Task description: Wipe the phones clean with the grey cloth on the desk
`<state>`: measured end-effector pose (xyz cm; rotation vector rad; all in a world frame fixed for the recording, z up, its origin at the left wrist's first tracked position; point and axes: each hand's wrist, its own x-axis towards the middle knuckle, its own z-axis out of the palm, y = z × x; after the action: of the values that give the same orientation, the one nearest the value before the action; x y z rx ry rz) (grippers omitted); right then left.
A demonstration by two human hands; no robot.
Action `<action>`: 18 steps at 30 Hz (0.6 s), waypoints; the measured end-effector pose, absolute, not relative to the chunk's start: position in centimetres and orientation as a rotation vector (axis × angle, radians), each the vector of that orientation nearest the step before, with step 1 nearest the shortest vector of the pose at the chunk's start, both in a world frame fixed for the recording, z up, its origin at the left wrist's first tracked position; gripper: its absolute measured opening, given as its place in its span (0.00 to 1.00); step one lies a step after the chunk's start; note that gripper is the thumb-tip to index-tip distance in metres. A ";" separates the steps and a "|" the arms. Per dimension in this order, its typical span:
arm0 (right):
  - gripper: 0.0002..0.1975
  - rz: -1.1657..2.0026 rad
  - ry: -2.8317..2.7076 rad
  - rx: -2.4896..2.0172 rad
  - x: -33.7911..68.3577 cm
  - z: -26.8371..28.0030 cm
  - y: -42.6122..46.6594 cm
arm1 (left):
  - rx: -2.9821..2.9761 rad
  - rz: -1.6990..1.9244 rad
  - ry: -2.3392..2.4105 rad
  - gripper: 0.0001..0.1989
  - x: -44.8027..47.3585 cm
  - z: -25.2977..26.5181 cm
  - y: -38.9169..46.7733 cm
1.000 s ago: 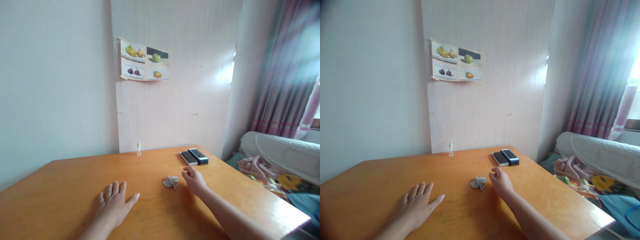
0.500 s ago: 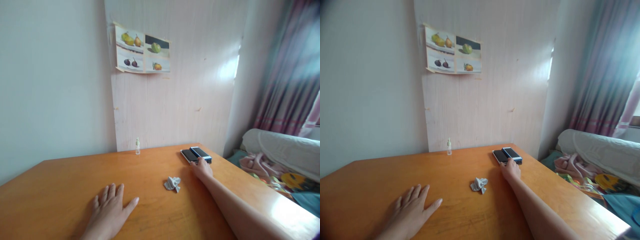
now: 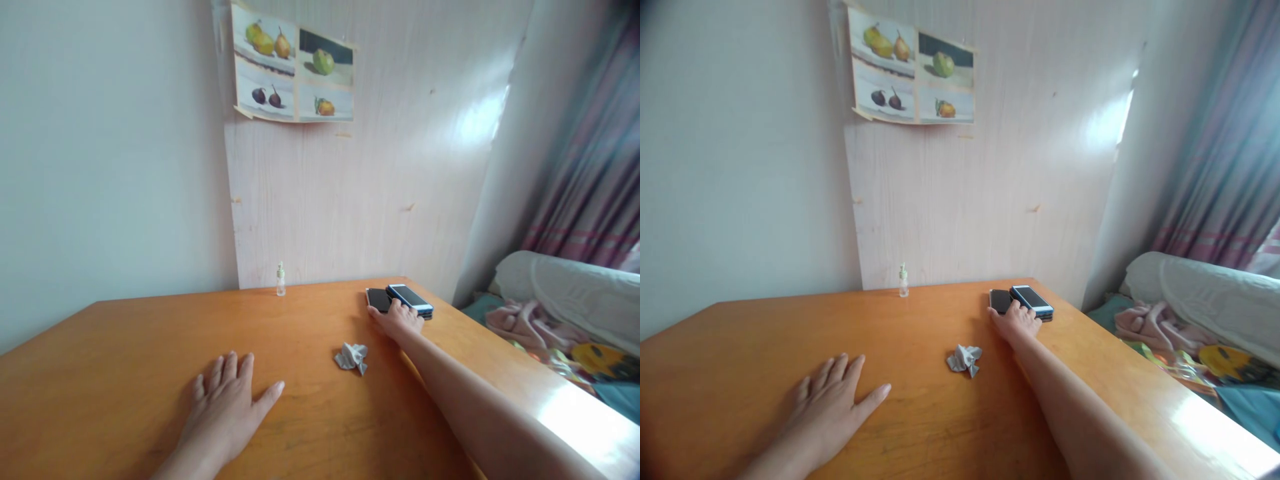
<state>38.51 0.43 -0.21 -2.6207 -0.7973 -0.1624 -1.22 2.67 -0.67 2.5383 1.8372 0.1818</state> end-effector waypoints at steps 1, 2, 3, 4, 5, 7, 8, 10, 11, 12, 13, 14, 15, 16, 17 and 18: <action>0.43 -0.159 -0.797 -2.626 38.4 -0.2 0.7 | 2.536 0.191 1.834 0.50 -1.2 -0.8 2.7; 0.43 -0.156 -0.798 -2.630 38.3 -0.2 1.0 | 2.531 0.198 1.833 0.50 -1.3 -0.9 2.8; 0.43 -0.152 -0.800 -2.633 38.3 -0.2 1.2 | 2.527 0.204 1.832 0.50 -1.3 -1.0 2.8; 0.42 -0.149 -0.804 -2.635 38.3 -0.1 1.3 | 2.524 0.207 1.829 0.50 -1.4 -1.1 2.8; 0.41 -0.145 -0.809 -2.638 38.3 -0.1 1.5 | 2.520 0.208 1.828 0.51 -1.4 -1.2 2.8; 0.40 -0.139 -0.823 -2.642 38.2 -0.1 1.6 | 2.520 0.211 1.825 0.51 -1.4 -1.2 2.8; 0.39 -0.136 -0.835 -2.643 38.0 -0.1 1.7 | 2.522 0.213 1.824 0.51 -1.4 -1.3 2.8; 0.39 -0.133 -0.871 -2.641 37.5 -0.1 1.7 | 2.527 0.223 1.823 0.51 -1.4 -1.2 2.8; 0.39 -0.132 -0.896 -2.638 37.2 -0.2 1.8 | 2.528 0.228 1.821 0.51 -1.3 -1.2 2.8; 0.39 -0.131 -0.924 -2.632 36.7 -0.3 1.8 | 2.528 0.233 1.819 0.51 -1.3 -1.2 2.9; 0.40 -0.131 -0.953 -2.625 36.3 -0.4 1.9 | 2.528 0.235 1.818 0.51 -1.3 -1.2 2.9; 0.40 -0.130 -0.981 -2.616 35.8 -0.4 1.9 | 2.527 0.236 1.818 0.51 -1.3 -1.2 2.9; 0.40 -0.128 -1.004 -2.606 35.4 -0.5 2.0 | 2.527 0.232 1.818 0.51 -1.3 -1.2 2.9; 0.41 -0.125 -1.019 -2.596 35.0 -0.6 2.1 | 2.527 0.224 1.822 0.51 -1.4 -1.2 2.9; 0.41 -0.119 -1.020 -2.587 34.8 -0.6 2.1 | 2.527 0.214 1.826 0.51 -1.4 -1.2 2.8; 0.42 -0.111 -1.007 -2.578 34.7 -0.5 2.3 | 2.526 0.205 1.831 0.51 -1.4 -1.1 2.8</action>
<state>34.67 2.25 -0.53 -2.5781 -1.0072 -0.1106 -1.38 2.78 -1.12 2.5258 1.8306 0.2045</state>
